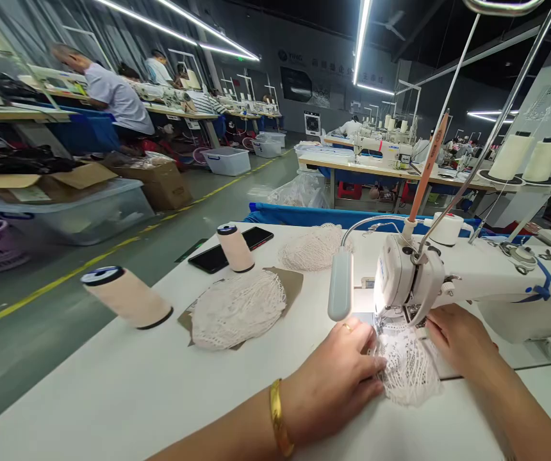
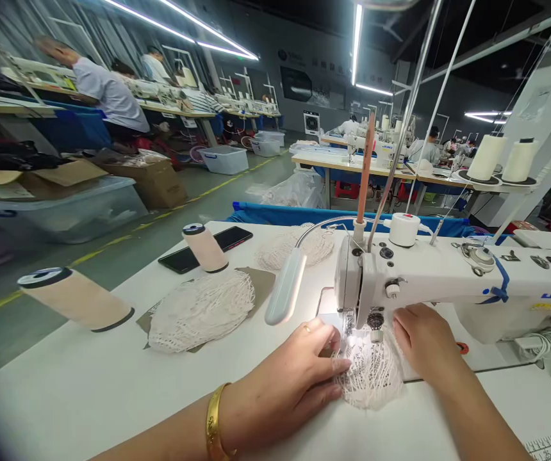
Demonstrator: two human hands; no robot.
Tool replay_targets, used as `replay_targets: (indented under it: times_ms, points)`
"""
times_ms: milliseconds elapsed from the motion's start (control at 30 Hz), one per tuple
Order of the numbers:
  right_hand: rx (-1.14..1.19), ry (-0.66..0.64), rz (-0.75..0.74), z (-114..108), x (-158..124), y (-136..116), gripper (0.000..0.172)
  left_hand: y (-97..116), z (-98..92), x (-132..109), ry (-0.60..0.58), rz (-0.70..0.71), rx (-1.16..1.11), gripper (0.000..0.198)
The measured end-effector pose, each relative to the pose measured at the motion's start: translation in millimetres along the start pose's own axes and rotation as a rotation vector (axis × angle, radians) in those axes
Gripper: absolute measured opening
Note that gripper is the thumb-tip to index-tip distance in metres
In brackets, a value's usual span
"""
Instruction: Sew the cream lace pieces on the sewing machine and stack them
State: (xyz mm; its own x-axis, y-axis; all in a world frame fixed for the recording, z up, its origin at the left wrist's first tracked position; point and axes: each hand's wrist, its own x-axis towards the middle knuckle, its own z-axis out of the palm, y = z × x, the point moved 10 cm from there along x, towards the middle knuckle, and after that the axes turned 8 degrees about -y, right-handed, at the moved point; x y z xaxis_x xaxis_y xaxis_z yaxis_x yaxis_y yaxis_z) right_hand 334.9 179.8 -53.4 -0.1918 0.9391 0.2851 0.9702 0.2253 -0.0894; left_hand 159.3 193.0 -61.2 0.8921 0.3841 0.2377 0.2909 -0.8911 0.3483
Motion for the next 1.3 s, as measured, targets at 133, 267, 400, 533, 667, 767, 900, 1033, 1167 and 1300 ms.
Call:
replay_targets:
  times_ms: [133, 267, 400, 533, 667, 767, 900, 1033, 1167, 1300]
  points:
    - [0.152, -0.002, -0.142, -1, -3, -45, 0.027, 7, -1.5, -1, 0.034, 0.103, 0.021, 0.015]
    - [0.187, -0.093, -0.241, 15, -7, -71, 0.017, -5, 0.3, -2, -0.008, 0.063, 0.006, 0.015]
    - [0.111, -0.1, -0.211, 20, -5, -55, 0.03, -12, 2.2, -1, -0.036, 0.0, -0.053, 0.019]
    - [0.108, -0.048, -0.205, 14, -5, -50, 0.032, -3, 3.5, -1, 0.023, 0.06, -0.032, 0.023]
    - [0.197, -0.083, -0.27, 19, -9, -65, 0.039, -2, 2.1, -2, 0.054, 0.069, 0.01, 0.02]
    - [0.222, -0.155, -0.295, 28, -10, -70, 0.038, 0, -3.7, -3, 0.061, 0.092, 0.022, 0.018]
    - [0.184, -0.162, -0.281, 30, -9, -68, 0.034, 5, -9.4, -3, 0.069, 0.096, 0.065, 0.019]
    - [0.175, -0.16, -0.28, 29, -9, -68, 0.032, 6, -9.1, -2, 0.082, 0.096, 0.085, 0.018]
    - [0.211, -0.171, -0.259, 30, -8, -64, 0.036, 2, -6.7, -2, 0.094, 0.083, 0.092, 0.017]
    - [0.201, -0.159, -0.229, 29, -8, -60, 0.039, 2, -5.6, -2, 0.094, 0.088, 0.122, 0.017]
